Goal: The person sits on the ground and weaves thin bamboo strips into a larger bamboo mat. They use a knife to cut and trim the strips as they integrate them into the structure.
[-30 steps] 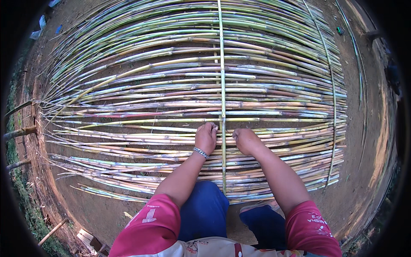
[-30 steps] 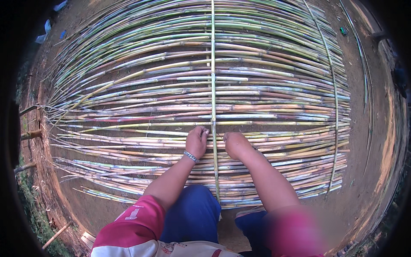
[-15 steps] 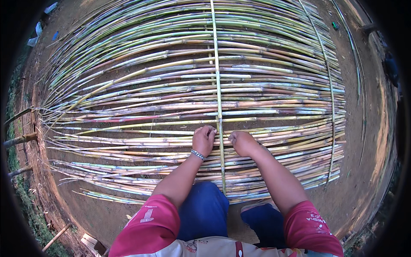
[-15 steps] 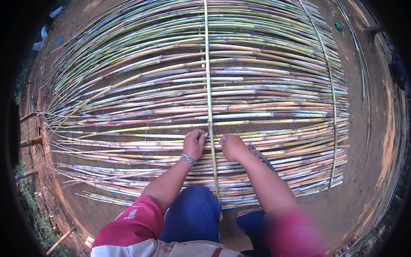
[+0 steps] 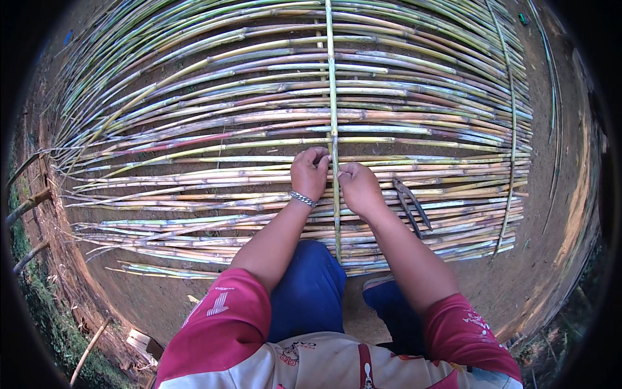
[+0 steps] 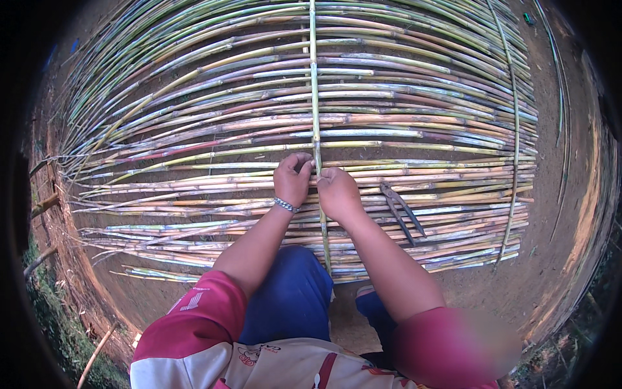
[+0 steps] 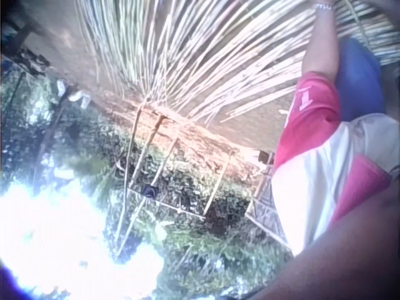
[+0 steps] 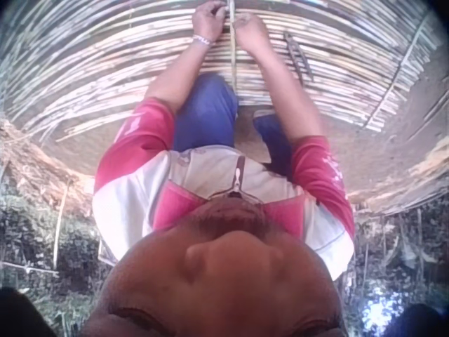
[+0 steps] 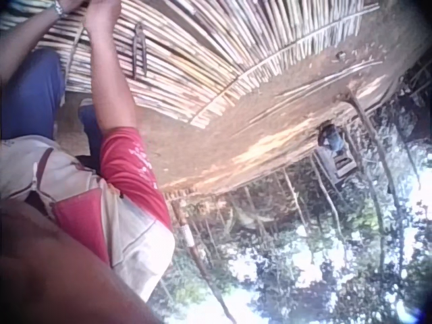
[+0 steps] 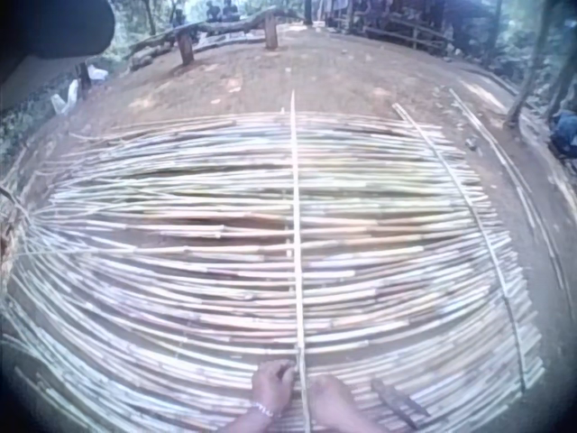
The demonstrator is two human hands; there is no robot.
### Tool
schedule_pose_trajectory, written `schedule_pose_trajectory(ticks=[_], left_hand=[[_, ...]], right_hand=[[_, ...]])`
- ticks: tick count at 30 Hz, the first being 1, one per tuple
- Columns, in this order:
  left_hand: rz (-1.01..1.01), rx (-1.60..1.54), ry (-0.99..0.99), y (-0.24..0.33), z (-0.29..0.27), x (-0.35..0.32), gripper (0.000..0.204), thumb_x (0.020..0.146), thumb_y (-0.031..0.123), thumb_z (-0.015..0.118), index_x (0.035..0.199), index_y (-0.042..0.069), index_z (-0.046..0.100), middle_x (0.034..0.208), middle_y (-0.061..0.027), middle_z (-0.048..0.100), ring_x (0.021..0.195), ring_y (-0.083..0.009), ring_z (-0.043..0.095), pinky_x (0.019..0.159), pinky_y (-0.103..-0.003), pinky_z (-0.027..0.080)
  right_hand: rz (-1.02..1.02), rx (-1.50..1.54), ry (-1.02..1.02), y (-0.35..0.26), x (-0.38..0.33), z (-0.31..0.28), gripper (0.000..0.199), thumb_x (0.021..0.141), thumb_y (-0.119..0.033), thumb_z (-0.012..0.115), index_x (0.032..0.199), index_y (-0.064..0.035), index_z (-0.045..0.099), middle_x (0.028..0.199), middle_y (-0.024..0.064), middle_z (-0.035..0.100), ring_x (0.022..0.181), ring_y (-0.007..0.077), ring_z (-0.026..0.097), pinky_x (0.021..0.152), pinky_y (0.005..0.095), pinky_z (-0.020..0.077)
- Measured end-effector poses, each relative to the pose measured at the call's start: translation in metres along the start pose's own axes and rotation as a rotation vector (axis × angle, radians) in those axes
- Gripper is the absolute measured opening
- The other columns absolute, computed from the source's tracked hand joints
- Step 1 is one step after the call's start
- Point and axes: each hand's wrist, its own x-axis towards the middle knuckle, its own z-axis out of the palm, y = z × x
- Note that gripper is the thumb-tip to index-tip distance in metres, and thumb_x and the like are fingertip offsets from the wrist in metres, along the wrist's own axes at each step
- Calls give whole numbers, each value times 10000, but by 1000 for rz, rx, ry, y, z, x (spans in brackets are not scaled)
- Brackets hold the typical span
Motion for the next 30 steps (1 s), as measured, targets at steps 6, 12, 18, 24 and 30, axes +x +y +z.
schedule_pose_trajectory(ticks=[6, 12, 18, 24, 30], left_hand=[[-44, -175, -101, -6, -4, 1, 209, 879, 89, 774, 1074, 30, 727, 947, -102, 772, 893, -247, 746, 821, -363, 580], [-234, -320, -375, -7, -23, 12, 464, 894, 74, 788, 1310, -26, 608, 1127, -120, 762, 1031, -169, 731, 834, -300, 621], [-259, -328, -479, 2, -33, 26, 457, 860, 54, 798, 1284, -33, 651, 1122, -129, 773, 998, -159, 737, 816, -301, 622], [-256, -82, -441, 25, -31, 31, 462, 823, 73, 799, 1262, -18, 689, 1040, -129, 794, 917, -174, 769, 812, -312, 617], [-168, -24, -383, 37, -33, 20, 427, 859, 57, 780, 1268, -8, 678, 1042, -146, 794, 934, -194, 777, 814, -315, 616]], right_hand=[[-185, -220, 135, 1, -10, 27, 250, 959, -154, 643, 1065, 70, 674, 847, 219, 719, 784, 373, 712, 748, 445, 542], [-90, -187, -9, -16, -23, 38, 453, 928, -137, 657, 1304, 95, 558, 924, 218, 696, 886, 405, 697, 834, 503, 550], [-222, -356, 100, 21, -16, 63, 597, 918, -119, 642, 1441, 108, 461, 1155, 260, 650, 939, 443, 693, 843, 513, 564], [-204, -495, 149, 28, -7, 83, 427, 932, -142, 633, 1285, 80, 540, 1149, 255, 652, 951, 445, 695, 821, 533, 568], [-288, -461, 98, 35, -10, 68, 280, 926, -155, 647, 1132, 21, 577, 1094, 228, 661, 966, 441, 686, 842, 544, 558]])
